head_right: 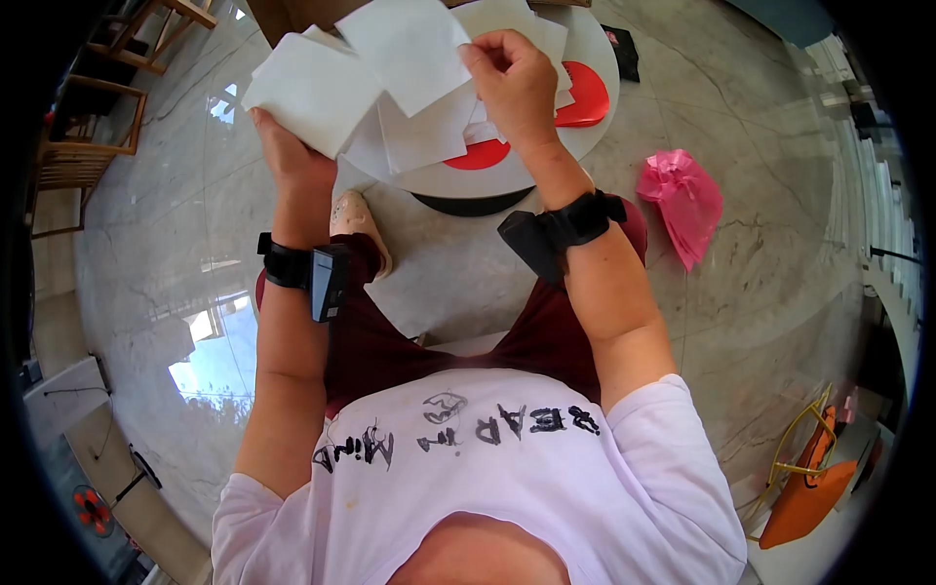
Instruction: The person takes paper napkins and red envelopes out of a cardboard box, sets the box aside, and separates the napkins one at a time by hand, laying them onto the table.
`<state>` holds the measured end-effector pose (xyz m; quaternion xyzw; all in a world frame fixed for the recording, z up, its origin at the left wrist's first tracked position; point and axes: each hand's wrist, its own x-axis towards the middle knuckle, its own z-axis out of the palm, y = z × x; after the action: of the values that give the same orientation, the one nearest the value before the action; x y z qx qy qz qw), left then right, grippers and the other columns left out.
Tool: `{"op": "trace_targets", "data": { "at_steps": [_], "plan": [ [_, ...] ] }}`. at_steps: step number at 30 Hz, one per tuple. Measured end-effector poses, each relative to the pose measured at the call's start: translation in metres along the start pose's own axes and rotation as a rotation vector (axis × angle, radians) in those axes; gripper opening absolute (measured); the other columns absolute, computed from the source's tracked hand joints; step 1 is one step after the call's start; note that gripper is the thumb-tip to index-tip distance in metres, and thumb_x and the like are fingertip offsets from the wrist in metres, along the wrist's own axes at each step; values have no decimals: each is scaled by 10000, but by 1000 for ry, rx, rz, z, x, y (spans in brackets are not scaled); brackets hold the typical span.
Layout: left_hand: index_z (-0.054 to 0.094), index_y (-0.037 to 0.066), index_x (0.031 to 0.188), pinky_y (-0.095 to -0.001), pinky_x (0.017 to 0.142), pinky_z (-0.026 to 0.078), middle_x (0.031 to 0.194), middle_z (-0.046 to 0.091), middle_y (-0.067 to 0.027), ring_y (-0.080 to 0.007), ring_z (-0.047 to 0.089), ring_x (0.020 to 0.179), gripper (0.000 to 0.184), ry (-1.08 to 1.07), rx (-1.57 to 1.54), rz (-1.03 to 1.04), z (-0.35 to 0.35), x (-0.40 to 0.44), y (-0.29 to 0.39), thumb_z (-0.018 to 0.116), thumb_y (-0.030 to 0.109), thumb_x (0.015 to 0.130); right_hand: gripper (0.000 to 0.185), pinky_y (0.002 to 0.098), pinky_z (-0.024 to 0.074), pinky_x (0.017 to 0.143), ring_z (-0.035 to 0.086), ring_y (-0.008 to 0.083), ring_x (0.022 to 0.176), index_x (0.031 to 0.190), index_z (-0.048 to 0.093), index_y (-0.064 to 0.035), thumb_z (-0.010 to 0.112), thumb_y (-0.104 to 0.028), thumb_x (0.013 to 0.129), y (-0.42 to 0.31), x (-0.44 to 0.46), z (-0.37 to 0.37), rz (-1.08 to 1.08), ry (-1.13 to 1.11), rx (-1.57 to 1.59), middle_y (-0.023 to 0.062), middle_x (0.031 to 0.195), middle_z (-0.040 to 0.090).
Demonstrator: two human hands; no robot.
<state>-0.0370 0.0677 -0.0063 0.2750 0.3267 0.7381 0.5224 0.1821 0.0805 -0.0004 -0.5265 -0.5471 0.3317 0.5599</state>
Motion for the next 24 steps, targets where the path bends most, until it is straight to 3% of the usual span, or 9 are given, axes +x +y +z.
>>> {"op": "trace_targets", "data": {
  "at_steps": [3, 7, 9, 11, 15, 24],
  "plan": [
    [355, 113, 1389, -430, 1030, 421, 1354, 477, -87, -294, 473, 1245, 599, 99, 52, 35, 4, 1, 10, 123, 498, 994, 220, 259, 484, 602, 613, 128, 646, 913, 644, -32, 716, -190, 778, 12, 7, -8, -157, 84, -193, 35, 768, 666],
    [353, 113, 1390, -428, 1031, 419, 1367, 463, -92, -287, 467, 1251, 598, 46, 21, -1, 8, -1, 11, 125, 500, 995, 260, 256, 492, 648, 614, 139, 699, 968, 630, -39, 724, -179, 771, 6, 7, -7, -442, 230, -384, 38, 840, 656],
    [350, 113, 1393, -421, 1029, 420, 1371, 457, -93, -283, 468, 1251, 597, -59, -6, -11, 5, -2, 0, 133, 502, 996, 245, 261, 493, 644, 597, 139, 689, 952, 630, -40, 728, -164, 765, -4, -1, -4, -369, 94, -254, 34, 829, 642],
    [345, 109, 1396, -415, 1026, 419, 1374, 454, -91, -279, 467, 1251, 601, 5, 41, -85, 11, -9, -8, 144, 509, 996, 226, 269, 491, 636, 571, 138, 677, 928, 628, -52, 737, -144, 753, -10, -9, 4, -319, -31, -100, 23, 815, 616],
    [343, 100, 1393, -405, 1009, 427, 1372, 453, -93, -275, 478, 1233, 608, 43, 52, -220, 24, -23, -15, 179, 527, 993, 225, 278, 494, 630, 583, 153, 691, 906, 630, -77, 751, -155, 733, -21, -20, 16, -454, -136, -215, 25, 805, 602],
    [348, 98, 1385, -395, 980, 450, 1342, 475, -94, -264, 501, 1201, 576, 90, 109, -288, 25, -31, -19, 222, 506, 999, 107, 338, 489, 640, 594, 245, 727, 828, 596, -68, 678, -93, 764, -5, -24, 21, -448, -236, -378, 62, 812, 576]
  ]
}}
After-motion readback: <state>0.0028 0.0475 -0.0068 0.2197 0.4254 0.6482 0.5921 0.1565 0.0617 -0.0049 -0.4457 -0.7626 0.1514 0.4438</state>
